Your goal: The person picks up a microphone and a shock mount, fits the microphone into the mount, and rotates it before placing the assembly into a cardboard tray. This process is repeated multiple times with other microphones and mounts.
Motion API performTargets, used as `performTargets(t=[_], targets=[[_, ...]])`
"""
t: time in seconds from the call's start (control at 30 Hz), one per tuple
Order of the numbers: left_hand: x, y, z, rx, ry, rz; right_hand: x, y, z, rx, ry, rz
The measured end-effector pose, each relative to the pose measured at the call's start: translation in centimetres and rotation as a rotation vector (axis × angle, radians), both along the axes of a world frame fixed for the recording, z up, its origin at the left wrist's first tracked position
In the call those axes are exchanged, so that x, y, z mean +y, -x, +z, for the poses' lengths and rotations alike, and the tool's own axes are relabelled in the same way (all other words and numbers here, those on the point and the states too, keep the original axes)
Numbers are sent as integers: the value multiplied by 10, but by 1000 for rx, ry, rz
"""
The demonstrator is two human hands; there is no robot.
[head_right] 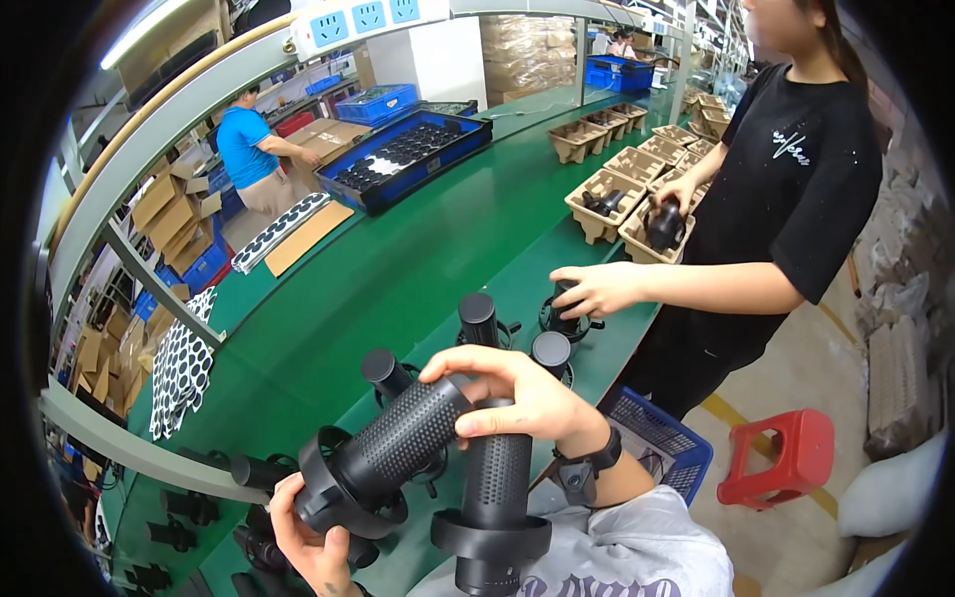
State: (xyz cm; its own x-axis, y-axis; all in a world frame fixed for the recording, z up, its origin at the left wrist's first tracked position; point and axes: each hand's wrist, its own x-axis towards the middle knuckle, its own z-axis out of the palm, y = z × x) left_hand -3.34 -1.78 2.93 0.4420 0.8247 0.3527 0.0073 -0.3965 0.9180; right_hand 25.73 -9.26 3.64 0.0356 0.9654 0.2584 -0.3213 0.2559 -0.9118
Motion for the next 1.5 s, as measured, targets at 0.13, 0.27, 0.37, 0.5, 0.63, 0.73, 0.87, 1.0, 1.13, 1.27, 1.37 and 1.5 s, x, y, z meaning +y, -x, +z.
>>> performTargets(t=[0.13,0.27,0.37,0.5,0.63,0.73,0.87,1.0,1.13,1.27,1.37,1.5], targets=[[0,-10,4,-132,-75,61,9,1,-16,48,69,10],[7,-17,-5,-20,-467,96,16,-2,-12,160,142,34],[11,-30,13,52,-529,-14,10,-4,-15,234,150,-31],[16,-34,8,79,-577,-48,24,-5,-31,301,115,1],[14,-35,13,89,-704,-51,25,-3,-36,269,105,-21],[13,-34,25,175,-880,-145,23,-2,-38,303,102,-30],[10,-37,28,163,-972,-136,20,0,-35,297,102,-29],[10,-41,32,137,-983,-163,18,-1,-36,323,105,-29],[7,-37,34,144,-980,-169,19,1,-34,287,80,-21],[7,-34,36,173,-1086,-132,18,0,-38,282,57,0],[7,-31,40,245,-1258,-143,18,0,-37,291,66,28],[-2,-29,46,332,-1351,-238,19,1,-37,336,93,28]])
